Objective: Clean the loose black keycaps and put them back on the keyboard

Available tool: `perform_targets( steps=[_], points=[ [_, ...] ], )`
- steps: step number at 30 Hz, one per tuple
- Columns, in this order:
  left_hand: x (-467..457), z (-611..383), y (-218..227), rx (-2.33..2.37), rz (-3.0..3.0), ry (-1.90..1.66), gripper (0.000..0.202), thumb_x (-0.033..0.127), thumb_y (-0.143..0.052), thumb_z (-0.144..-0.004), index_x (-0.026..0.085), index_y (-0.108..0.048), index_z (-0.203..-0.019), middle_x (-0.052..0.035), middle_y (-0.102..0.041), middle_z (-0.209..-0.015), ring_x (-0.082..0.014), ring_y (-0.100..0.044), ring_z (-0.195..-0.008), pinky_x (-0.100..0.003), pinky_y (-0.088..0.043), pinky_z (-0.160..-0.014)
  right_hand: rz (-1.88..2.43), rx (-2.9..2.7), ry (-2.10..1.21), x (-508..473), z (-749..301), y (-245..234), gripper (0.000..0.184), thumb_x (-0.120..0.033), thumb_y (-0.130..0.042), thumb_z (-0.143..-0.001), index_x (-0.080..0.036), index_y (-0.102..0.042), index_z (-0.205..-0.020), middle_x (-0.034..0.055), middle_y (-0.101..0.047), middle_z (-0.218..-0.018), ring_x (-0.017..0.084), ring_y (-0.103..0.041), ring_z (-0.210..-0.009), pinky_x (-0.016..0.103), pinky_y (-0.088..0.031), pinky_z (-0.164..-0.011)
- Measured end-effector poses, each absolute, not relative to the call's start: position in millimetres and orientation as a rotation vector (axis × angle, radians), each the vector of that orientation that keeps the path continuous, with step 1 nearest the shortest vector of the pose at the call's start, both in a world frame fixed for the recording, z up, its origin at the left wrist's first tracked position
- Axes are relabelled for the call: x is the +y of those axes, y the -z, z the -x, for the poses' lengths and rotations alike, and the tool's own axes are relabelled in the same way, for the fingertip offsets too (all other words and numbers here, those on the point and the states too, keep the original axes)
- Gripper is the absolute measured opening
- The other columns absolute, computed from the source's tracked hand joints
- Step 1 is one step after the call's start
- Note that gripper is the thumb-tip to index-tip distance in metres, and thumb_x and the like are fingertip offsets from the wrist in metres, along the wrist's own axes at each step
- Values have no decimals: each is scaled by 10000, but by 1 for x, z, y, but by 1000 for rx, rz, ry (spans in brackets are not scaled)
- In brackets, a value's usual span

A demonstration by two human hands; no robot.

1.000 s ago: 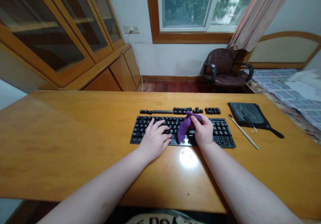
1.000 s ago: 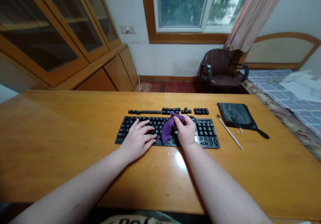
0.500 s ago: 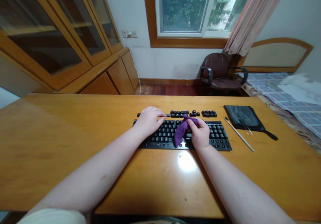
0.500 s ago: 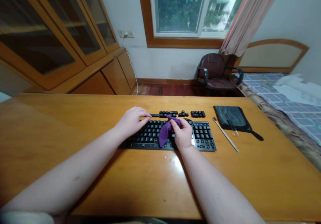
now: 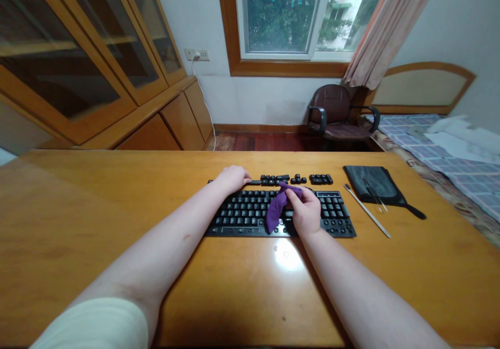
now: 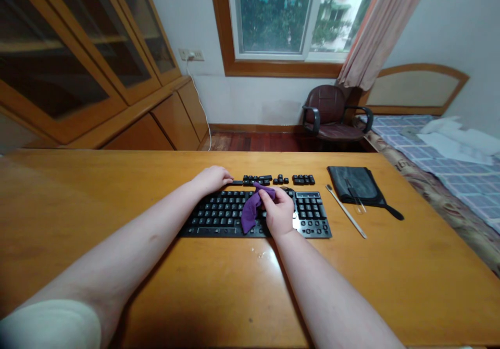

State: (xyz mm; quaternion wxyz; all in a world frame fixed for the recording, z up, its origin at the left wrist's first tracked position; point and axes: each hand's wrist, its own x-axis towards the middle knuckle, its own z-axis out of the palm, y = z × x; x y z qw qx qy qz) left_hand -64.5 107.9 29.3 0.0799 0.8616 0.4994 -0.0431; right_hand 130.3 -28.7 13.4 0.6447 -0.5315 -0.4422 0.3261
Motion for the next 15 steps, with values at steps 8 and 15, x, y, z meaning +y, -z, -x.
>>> perform_targets(
  steps=[8, 15],
  points=[
    [103, 67, -29, 1461, -2600, 84, 248, 376, -556, -785, 282, -710, -955, -36, -713, -994, -238, -620, -963, -301, -446, -802, 1222, -1009, -728, -29, -130, -16, 216, -367, -662, -716, -152, -643, -719, -21, -566, -555, 109, -492, -486, 241, -430, -482],
    [102, 66, -27, 1492, -2585, 32, 292, 410, -562, -781, 277, -688, -1008, -43, -708, -1019, -237, -626, -958, -306, -458, -806, 1224, -999, -741, -29, -130, -16, 226, -378, -661, -705, -153, -651, -720, -8, -591, -574, 117, -506, -493, 245, -432, -472]
  ],
)
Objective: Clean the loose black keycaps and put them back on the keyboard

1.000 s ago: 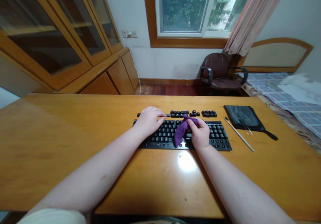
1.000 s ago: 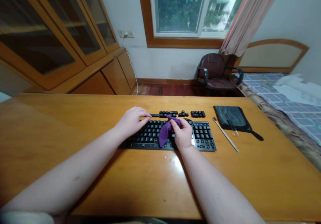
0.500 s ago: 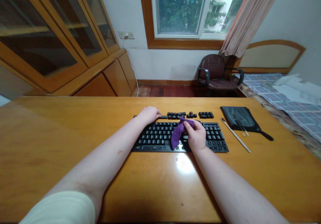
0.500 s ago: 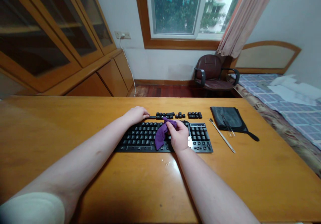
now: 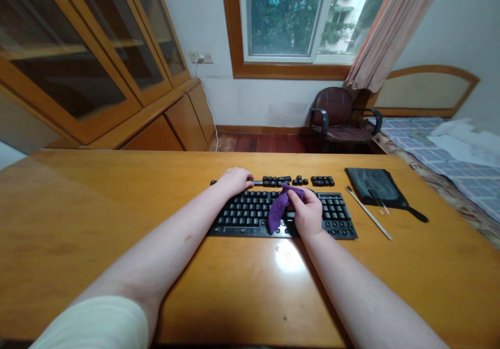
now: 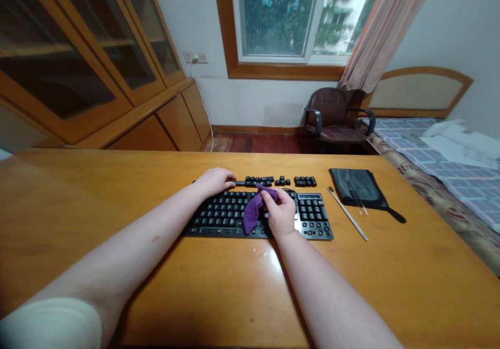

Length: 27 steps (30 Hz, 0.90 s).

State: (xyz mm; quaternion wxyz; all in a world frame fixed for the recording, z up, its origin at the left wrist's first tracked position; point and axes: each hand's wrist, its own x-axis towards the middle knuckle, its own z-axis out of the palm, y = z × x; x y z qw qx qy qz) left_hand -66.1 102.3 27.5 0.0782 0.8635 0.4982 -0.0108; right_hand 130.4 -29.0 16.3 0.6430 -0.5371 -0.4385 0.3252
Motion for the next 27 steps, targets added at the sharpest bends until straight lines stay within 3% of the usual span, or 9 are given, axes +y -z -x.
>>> perform_targets(
  steps=[11, 17, 24, 27],
  points=[
    [122, 37, -33, 1465, -2546, -8, 304, 388, -512, -823, 262, -682, -1041, -29, -692, -1084, -200, -617, -998, -261, -457, -835, 1225, -1007, -747, -29, -130, -17, 216, -371, -650, -717, -156, -637, -713, -19, -570, -553, 114, -496, -485, 246, -426, -476],
    [125, 30, -34, 1430, -2581, 3, 284, 353, -556, -792, 257, -686, -1025, -46, -694, -1066, -224, -616, -990, -288, -455, -826, 1231, -1001, -750, -29, -131, -13, 234, -390, -651, -722, -157, -649, -741, -11, -592, -589, 118, -506, -496, 249, -432, -483],
    [111, 69, -53, 1295, -2615, 131, 169, 283, -634, -717, 288, -732, -855, 7, -725, -901, -172, -635, -843, -227, -441, -729, 1207, -1010, -760, -28, -131, -11, 247, -395, -647, -733, -151, -669, -767, 8, -615, -629, 126, -526, -534, 248, -444, -496],
    [107, 82, -54, 1181, -2617, 253, 194, 237, -622, -724, 302, -736, -867, 12, -730, -895, -160, -638, -821, -221, -435, -721, 1206, -1003, -761, -28, -131, -11, 238, -390, -653, -729, -154, -668, -755, 4, -615, -630, 123, -523, -534, 249, -443, -509]
  ],
)
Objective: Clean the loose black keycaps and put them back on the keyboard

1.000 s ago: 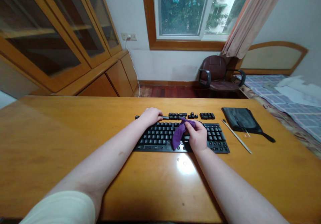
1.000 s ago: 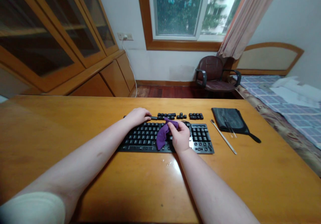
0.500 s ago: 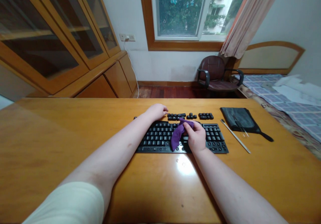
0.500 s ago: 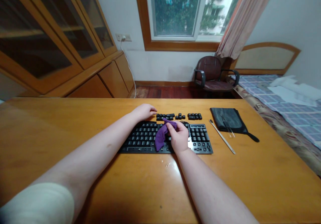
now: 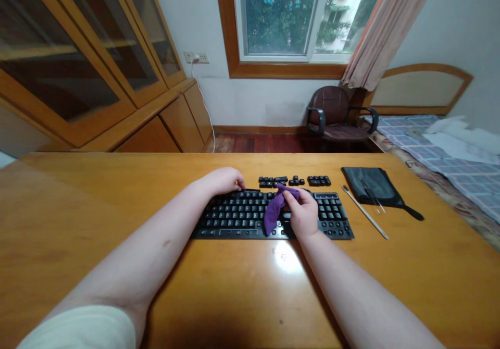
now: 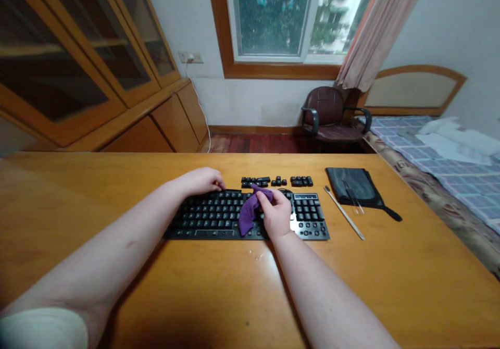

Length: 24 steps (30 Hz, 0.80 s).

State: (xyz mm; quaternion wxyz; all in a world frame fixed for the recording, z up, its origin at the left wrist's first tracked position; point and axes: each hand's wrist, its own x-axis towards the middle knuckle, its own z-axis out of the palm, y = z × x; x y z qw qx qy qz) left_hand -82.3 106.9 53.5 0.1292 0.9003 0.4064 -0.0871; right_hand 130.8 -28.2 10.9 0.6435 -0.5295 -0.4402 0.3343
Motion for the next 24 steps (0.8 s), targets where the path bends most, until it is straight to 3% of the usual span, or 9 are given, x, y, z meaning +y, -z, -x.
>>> perform_targets(
  steps=[11, 19, 24],
  points=[
    [110, 89, -42, 1189, -2687, 193, 229, 364, -601, -755, 289, -718, -936, -15, -718, -974, -197, -626, -933, -257, -427, -782, 1220, -1012, -748, -29, -131, -13, 235, -391, -652, -726, -156, -657, -737, -2, -603, -610, 121, -508, -515, 252, -434, -506],
    [109, 91, -41, 1077, -2667, 134, 187, 278, -585, -765, 303, -728, -884, 0, -704, -921, -165, -620, -871, -237, -424, -766, 1222, -1020, -734, -29, -131, -13, 243, -398, -646, -732, -156, -662, -750, -1, -598, -605, 121, -505, -508, 252, -437, -496],
    [110, 92, -40, 1056, -2715, 130, 208, 333, -551, -798, 306, -728, -905, -10, -704, -929, -169, -613, -892, -247, -411, -824, 1215, -1014, -744, -29, -131, -13, 246, -401, -648, -730, -156, -661, -748, -2, -607, -608, 121, -507, -509, 254, -436, -506]
  ],
)
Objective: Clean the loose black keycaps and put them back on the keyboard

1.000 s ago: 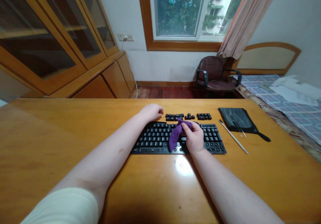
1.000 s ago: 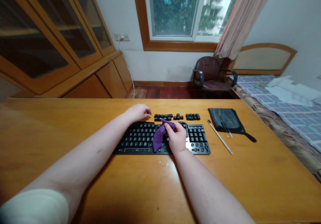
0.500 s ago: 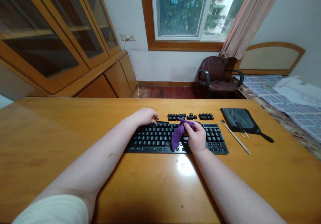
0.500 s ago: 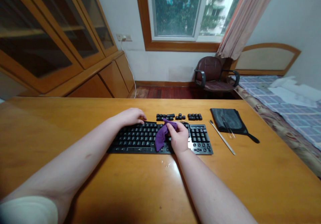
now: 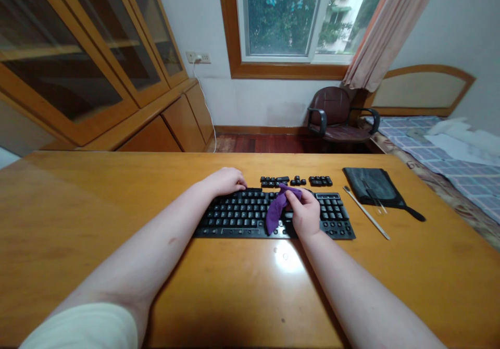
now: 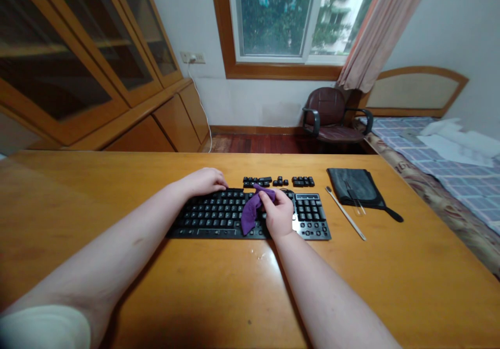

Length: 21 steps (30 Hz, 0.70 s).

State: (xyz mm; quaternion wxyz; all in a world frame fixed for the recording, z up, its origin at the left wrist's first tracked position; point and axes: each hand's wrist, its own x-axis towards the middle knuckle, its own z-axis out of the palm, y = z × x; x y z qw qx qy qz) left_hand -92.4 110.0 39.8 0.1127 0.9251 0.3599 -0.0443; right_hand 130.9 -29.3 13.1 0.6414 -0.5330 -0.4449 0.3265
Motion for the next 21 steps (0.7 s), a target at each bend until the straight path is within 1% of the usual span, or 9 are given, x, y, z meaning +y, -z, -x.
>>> perform_targets(
  steps=[2, 5, 9, 15, 21],
  points=[
    [110, 93, -40, 1054, -2737, 136, 208, 349, -567, -788, 304, -726, -916, -15, -705, -931, -175, -613, -896, -248, -410, -819, 1210, -1008, -752, -29, -131, -13, 246, -399, -650, -729, -155, -660, -754, -1, -607, -613, 120, -506, -511, 253, -435, -506],
    [110, 92, -39, 1088, -2751, 152, 205, 330, -603, -758, 305, -726, -921, -20, -708, -935, -189, -614, -912, -257, -412, -809, 1218, -1013, -749, -29, -131, -14, 248, -402, -653, -726, -154, -655, -734, -5, -590, -595, 119, -504, -512, 253, -436, -505],
    [109, 90, -36, 1157, -2738, 172, 224, 313, -579, -764, 317, -721, -936, -15, -713, -954, -188, -614, -938, -255, -414, -807, 1226, -1026, -739, -28, -131, -14, 253, -406, -644, -728, -153, -649, -725, -4, -585, -587, 122, -509, -514, 254, -438, -500],
    [106, 86, -36, 1299, -2733, 122, 323, 287, -507, -804, 298, -662, -1087, -26, -712, -1014, -193, -634, -921, -268, -435, -798, 1216, -1019, -741, -29, -131, -14, 236, -394, -647, -727, -158, -639, -719, -10, -577, -575, 118, -501, -501, 251, -443, -494],
    [110, 86, -30, 1380, -2738, 128, 277, 259, -485, -803, 294, -714, -954, -25, -719, -981, -199, -633, -921, -266, -446, -782, 1202, -1007, -747, -29, -130, -14, 231, -383, -651, -726, -153, -655, -743, -7, -586, -587, 116, -503, -507, 250, -444, -497]
  ],
)
